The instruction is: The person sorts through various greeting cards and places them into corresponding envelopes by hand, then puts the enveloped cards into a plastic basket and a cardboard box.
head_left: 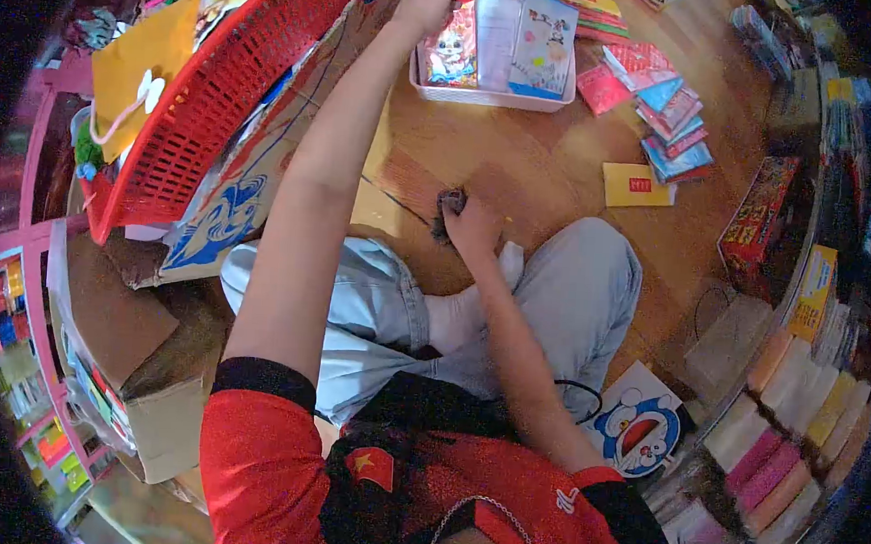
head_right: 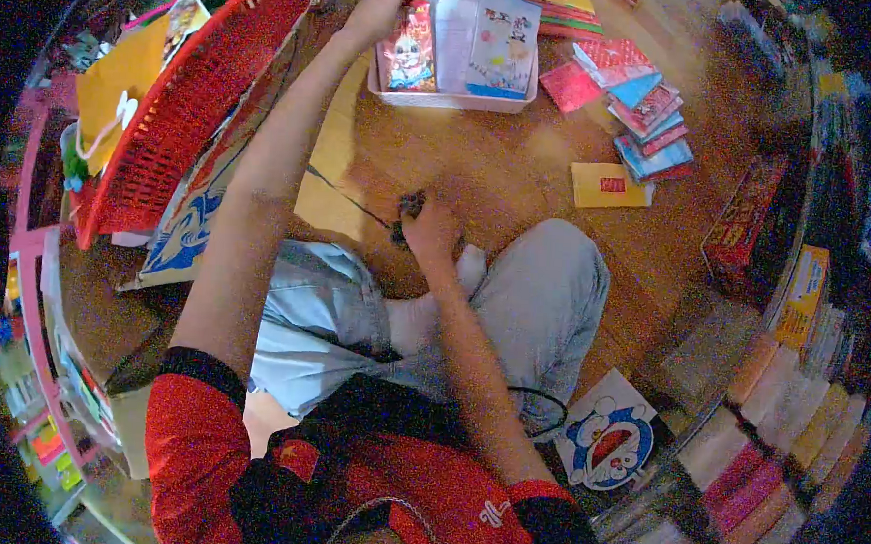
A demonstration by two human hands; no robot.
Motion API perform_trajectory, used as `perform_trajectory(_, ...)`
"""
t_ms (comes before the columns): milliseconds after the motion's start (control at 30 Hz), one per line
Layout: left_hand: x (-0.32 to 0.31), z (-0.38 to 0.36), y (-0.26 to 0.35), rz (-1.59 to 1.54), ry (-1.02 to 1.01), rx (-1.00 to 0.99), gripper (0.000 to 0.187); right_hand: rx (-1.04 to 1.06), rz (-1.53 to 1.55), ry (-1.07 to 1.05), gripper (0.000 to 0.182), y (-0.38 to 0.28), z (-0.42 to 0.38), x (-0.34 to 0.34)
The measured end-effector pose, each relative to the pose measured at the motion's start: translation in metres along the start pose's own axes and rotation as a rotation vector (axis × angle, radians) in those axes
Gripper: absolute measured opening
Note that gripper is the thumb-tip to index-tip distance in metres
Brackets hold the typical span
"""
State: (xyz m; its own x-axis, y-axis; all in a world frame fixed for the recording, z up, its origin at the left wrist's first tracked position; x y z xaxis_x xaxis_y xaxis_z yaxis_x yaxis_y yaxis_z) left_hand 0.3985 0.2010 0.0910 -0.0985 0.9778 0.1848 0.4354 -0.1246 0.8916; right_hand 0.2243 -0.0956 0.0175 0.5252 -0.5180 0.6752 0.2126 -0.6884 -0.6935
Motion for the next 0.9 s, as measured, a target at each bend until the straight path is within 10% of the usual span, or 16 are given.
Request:
perform_trajectory(67, -0.022, -0.044, 0.040, 1.476, 0.661, -0.344, 0.052, 0.065, 0.039, 0.075, 0.033, 0.003, 0.001, -0.001)
perform_trajectory(267, -0.027, -0.036, 0.009, 1.323, 0.626, -0.163, 0.063, 0.065, 0.113, 0.080, 0.035, 0.004, 0.003, -0.005)
perform_trajectory(333, -0.017, -0.042, -0.002, 1.130, 1.044, -0.488, 0.075, 0.066, 0.050, 0.027, 0.035, 0.002, 0.004, -0.005)
perform_trajectory(367, -0.004, -0.016, -0.031, 1.122, 0.950, -0.349, 0.089, 0.067, 0.050, 0.026, 0.035, 0.003, 0.004, -0.007)
perform_trajectory(533, -0.006, -0.045, -0.028, 0.842, 1.215, -0.427, 0.054, -0.013, 0.064, -0.033, 0.036, 0.009, 0.006, -0.011)
perform_trajectory(633, -0.007, -0.021, -0.067, 0.643, 0.460, 0.121, 0.078, 0.001, 0.082, -0.029, 0.038, 0.001, 0.003, -0.003)
perform_trajectory(900, -0.004, -0.008, -0.081, 0.724, 0.713, 0.258, 0.095, 0.009, 0.006, -0.029, 0.035, -0.004, 0.002, 0.001)
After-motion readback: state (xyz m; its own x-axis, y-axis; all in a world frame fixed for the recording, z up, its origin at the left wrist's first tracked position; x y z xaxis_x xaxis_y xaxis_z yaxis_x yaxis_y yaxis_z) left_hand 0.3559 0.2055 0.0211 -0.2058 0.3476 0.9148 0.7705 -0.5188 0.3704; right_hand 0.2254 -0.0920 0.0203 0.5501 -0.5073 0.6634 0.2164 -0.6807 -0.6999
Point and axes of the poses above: each hand's wrist, its own z-axis towards the middle knuckle, its own x-axis out of the back of the hand, y = z × x, the point moved 6 cm from there along z, towards the middle knuckle, and after that the axes turned 11 degrees about z, right-handed, at the moved point
